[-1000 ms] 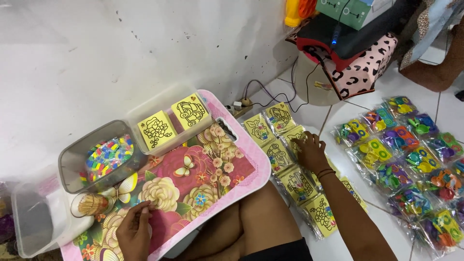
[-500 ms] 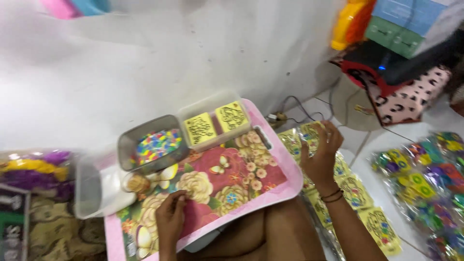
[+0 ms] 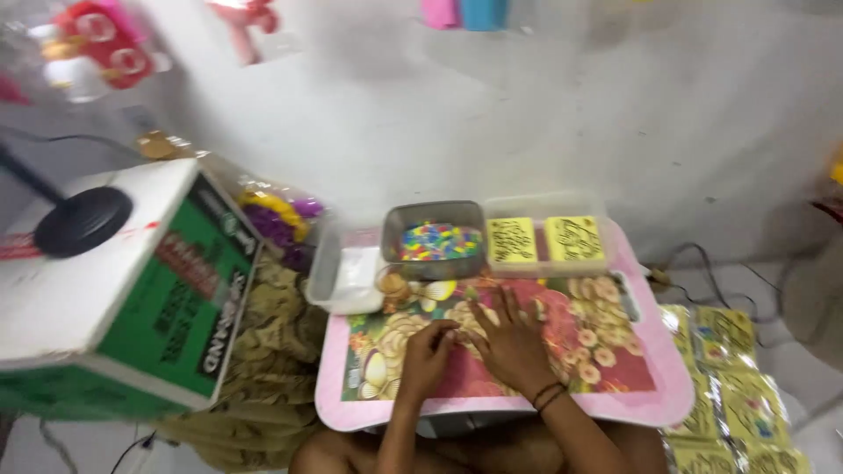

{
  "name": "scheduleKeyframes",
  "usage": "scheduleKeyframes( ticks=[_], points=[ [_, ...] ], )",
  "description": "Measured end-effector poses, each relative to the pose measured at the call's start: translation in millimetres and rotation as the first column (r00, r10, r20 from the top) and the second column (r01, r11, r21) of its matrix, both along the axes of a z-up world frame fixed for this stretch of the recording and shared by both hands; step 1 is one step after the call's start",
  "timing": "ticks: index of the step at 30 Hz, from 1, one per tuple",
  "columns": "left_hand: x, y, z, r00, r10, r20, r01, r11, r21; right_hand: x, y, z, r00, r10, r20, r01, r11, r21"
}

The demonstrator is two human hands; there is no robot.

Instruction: The person decorates yellow stickers with small colored shapes by hand, placing the shapes onto specific outlines on the cards before placing the finished cards into small plastic bags.

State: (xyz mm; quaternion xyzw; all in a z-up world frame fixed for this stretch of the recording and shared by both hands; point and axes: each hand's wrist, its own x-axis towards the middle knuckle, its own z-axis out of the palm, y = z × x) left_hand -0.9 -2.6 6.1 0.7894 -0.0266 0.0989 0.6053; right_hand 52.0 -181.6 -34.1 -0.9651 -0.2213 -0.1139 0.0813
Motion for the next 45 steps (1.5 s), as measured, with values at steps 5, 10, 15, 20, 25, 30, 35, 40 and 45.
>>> scheduleKeyframes(
  ticks=[5, 10, 15, 20, 25, 30, 35, 40, 45],
  points=[
    [-7, 3, 12, 1.0, -0.005, -0.028, 0.004, 0.999, -0.033, -5, 2, 11, 0.999, -0.012, -0.031, 0.01, 0.998, -0.057],
    [-6, 15, 10, 0.996, -0.087, 0.014, 0.087, 0.94, -0.33, -5, 4, 15, 0.996, -0.025, -0.082, 0.017, 0.995, -0.095],
    [12, 64, 38, 0.98, 0.036, 0.195, 0.064, 0.875, -0.48, -1, 3, 4, 0.998, -0.031, -0.059, 0.025, 0.995, -0.101],
    [67, 129, 59, 0.937, 0.316, 0.148, -0.294, 0.943, -0.156, -1, 3, 4, 0.999, -0.026, -0.026, 0.024, 0.998, -0.059],
    [110, 158, 67, 0.944, 0.33, -0.008, -0.298, 0.863, 0.407, 2, 3, 1, 0.999, -0.042, -0.012, 0.042, 0.999, 0.009],
    [160, 170, 19, 0.818, 0.343, -0.462, 0.247, 0.516, 0.82, 5, 0, -5, 0.999, -0.04, -0.012, 0.041, 0.998, 0.056],
    [162, 162, 16, 0.815, 0.381, -0.436, 0.209, 0.509, 0.835, 4, 4, 7, 0.99, -0.084, -0.112, 0.09, 0.994, 0.054],
    [160, 162, 32, 0.85, 0.401, -0.341, 0.118, 0.486, 0.866, 2, 4, 13, 0.987, -0.085, -0.135, 0.097, 0.992, 0.086],
    [144, 153, 108, 0.931, 0.365, 0.009, -0.229, 0.564, 0.793, 2, 2, 10, 0.991, -0.067, -0.112, 0.082, 0.988, 0.129]
  ],
)
